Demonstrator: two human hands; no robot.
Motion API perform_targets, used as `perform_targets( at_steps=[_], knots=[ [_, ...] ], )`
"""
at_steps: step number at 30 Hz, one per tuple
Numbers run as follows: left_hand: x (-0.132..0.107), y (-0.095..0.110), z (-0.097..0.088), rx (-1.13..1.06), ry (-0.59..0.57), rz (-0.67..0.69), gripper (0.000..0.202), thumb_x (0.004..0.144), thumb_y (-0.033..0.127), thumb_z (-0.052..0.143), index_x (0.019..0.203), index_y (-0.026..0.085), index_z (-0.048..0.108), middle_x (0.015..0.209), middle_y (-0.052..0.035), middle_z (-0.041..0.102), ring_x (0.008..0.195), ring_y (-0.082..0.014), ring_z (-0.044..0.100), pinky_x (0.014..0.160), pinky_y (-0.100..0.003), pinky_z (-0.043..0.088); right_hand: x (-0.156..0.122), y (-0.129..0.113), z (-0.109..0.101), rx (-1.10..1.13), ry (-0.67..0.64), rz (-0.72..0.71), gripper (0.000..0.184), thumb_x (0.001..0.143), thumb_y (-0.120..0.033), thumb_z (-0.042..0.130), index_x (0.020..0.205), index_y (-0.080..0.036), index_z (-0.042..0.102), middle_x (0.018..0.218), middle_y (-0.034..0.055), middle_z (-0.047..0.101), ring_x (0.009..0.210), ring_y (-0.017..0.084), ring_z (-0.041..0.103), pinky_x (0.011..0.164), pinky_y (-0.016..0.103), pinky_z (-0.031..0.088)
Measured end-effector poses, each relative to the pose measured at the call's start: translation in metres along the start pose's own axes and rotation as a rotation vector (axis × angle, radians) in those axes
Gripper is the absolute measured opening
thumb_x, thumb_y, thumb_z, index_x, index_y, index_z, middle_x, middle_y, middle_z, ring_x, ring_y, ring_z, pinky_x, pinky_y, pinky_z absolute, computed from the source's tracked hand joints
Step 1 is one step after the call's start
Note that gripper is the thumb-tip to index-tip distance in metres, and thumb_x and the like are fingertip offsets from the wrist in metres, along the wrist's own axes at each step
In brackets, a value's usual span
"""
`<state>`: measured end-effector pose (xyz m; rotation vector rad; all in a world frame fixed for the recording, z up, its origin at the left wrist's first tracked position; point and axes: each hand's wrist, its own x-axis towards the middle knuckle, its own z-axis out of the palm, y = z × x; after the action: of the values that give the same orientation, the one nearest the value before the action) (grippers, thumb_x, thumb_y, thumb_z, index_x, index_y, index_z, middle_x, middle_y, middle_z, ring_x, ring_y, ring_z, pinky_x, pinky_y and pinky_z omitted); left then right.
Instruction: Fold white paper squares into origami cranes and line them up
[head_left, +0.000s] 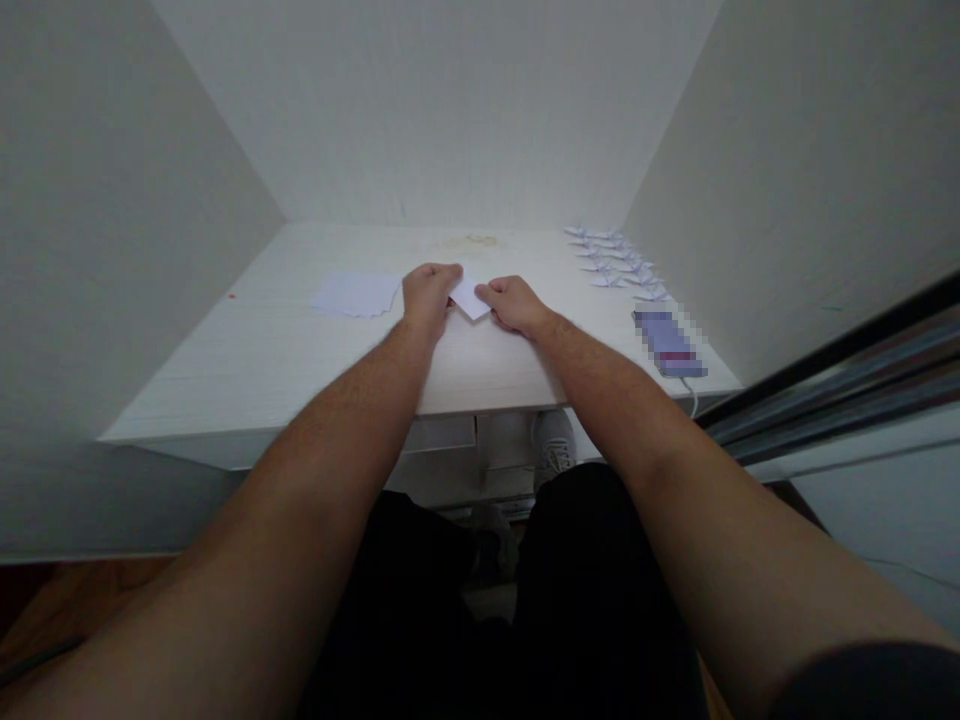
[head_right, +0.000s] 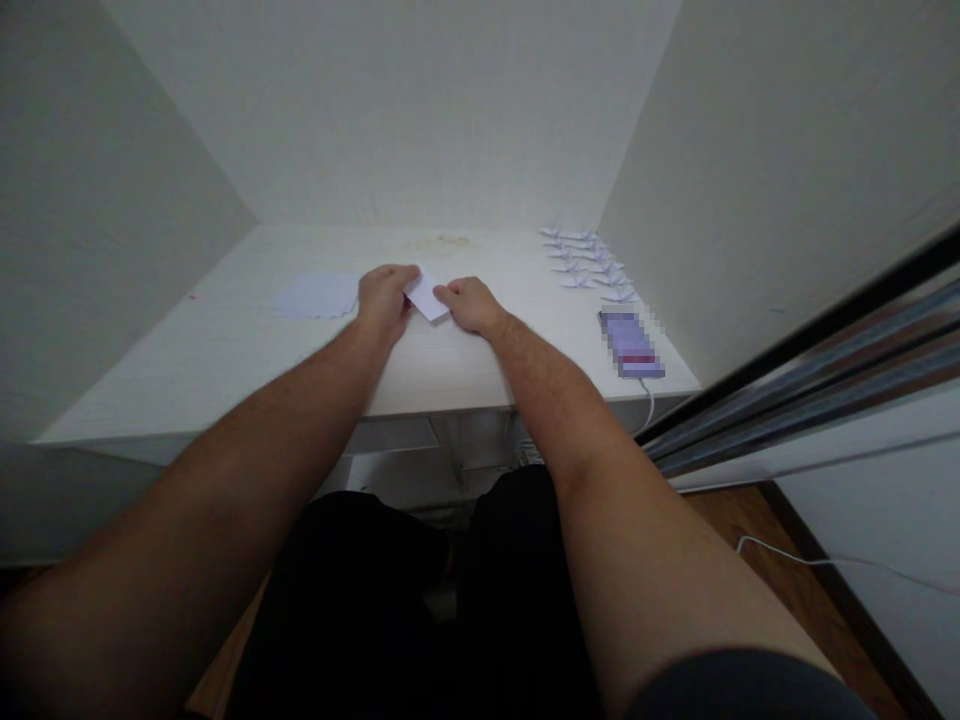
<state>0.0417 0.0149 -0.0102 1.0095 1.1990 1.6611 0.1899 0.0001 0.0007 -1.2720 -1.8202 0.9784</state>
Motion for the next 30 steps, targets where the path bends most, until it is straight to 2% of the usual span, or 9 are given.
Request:
perform_targets(
  at_steps=[3,5,8,11,13,17,20,24,30],
  knots=[
    [0.004,0.009,-0.010,0.046,-0.155,-0.155,0.015,0.067,0.007,0.068,0.070,0.014,0.056,0.068,-0.0029,0.058,0.060,-0.0121,0.059,0.056,-0.023,0.047,0.000,0.000,-0.001,0.003,-0.023,0.001,0.038,0.092,-0.033,0.057,0.059,-0.017,0.048,0.049,-0.0033,0.043,0.048,0.007,0.036,0.047,0.021,0.026],
    [0.008,0.015,-0.016,0.106,-0.289,-0.259,0.015,0.067,0.005,0.069,0.070,0.014,0.057,0.066,-0.0045,0.058,0.057,-0.0131,0.058,0.051,-0.023,0.043,0.001,0.000,-0.002,0.004,-0.040,0.004,0.037,0.092,-0.032,0.057,0.059,-0.017,0.048,0.048,-0.0034,0.043,0.046,0.007,0.036,0.045,0.020,0.026],
    [0.012,0.020,-0.020,0.167,-0.369,-0.287,0.018,0.065,0.001,0.071,0.070,0.014,0.059,0.067,-0.0063,0.060,0.055,-0.0138,0.058,0.048,-0.023,0.041,0.003,-0.001,-0.001,0.020,-0.093,0.025,0.034,0.091,-0.030,0.058,0.061,-0.018,0.048,0.045,-0.0037,0.044,0.042,0.007,0.035,0.041,0.020,0.024],
    [0.013,0.019,-0.014,0.222,-0.375,-0.269,0.022,0.061,-0.001,0.073,0.068,0.015,0.058,0.062,-0.0049,0.059,0.053,-0.0136,0.057,0.046,-0.023,0.041,0.005,-0.002,-0.002,0.078,-0.136,0.088,0.031,0.091,-0.030,0.058,0.064,-0.018,0.048,0.041,-0.0052,0.042,0.036,0.006,0.034,0.036,0.019,0.020],
    [0.012,0.017,-0.009,0.246,-0.335,-0.239,0.024,0.059,0.000,0.074,0.067,0.016,0.057,0.058,-0.0028,0.056,0.050,-0.0129,0.056,0.044,-0.022,0.040,0.005,-0.002,-0.002,0.124,-0.139,0.108,0.030,0.090,-0.029,0.059,0.064,-0.019,0.048,0.040,-0.0059,0.041,0.034,0.006,0.034,0.034,0.018,0.020],
    [0.011,0.014,-0.005,0.245,-0.269,-0.161,0.022,0.065,0.005,0.069,0.061,0.017,0.050,0.051,0.0010,0.049,0.046,-0.0120,0.053,0.043,-0.022,0.041,0.004,-0.001,-0.003,0.166,-0.131,0.080,0.026,0.087,-0.022,0.059,0.064,-0.019,0.049,0.040,-0.0054,0.043,0.032,0.006,0.035,0.033,0.018,0.023],
    [0.010,0.012,-0.008,0.248,-0.309,-0.163,0.022,0.065,0.006,0.068,0.059,0.016,0.051,0.051,0.0001,0.050,0.047,-0.0127,0.054,0.045,-0.023,0.043,0.005,-0.001,-0.002,0.158,-0.130,0.085,0.021,0.084,-0.016,0.058,0.064,-0.017,0.051,0.042,-0.0036,0.046,0.033,0.008,0.039,0.033,0.019,0.027],
    [0.010,0.010,-0.014,0.227,-0.403,-0.171,0.015,0.063,0.006,0.071,0.064,0.014,0.059,0.058,-0.0052,0.059,0.051,-0.0140,0.057,0.051,-0.026,0.047,0.009,-0.002,0.000,0.142,-0.154,0.109,0.021,0.082,-0.014,0.058,0.061,-0.016,0.052,0.043,-0.0026,0.049,0.036,0.008,0.044,0.035,0.019,0.034],
    [0.010,0.007,-0.014,0.338,-0.443,-0.152,0.011,0.059,0.010,0.073,0.066,0.014,0.065,0.060,-0.0044,0.061,0.051,-0.0124,0.054,0.053,-0.026,0.045,0.012,-0.001,0.002,0.101,-0.079,0.076,0.024,0.082,-0.011,0.058,0.059,-0.016,0.052,0.043,-0.0045,0.047,0.038,0.006,0.040,0.034,0.016,0.029]
  ],
)
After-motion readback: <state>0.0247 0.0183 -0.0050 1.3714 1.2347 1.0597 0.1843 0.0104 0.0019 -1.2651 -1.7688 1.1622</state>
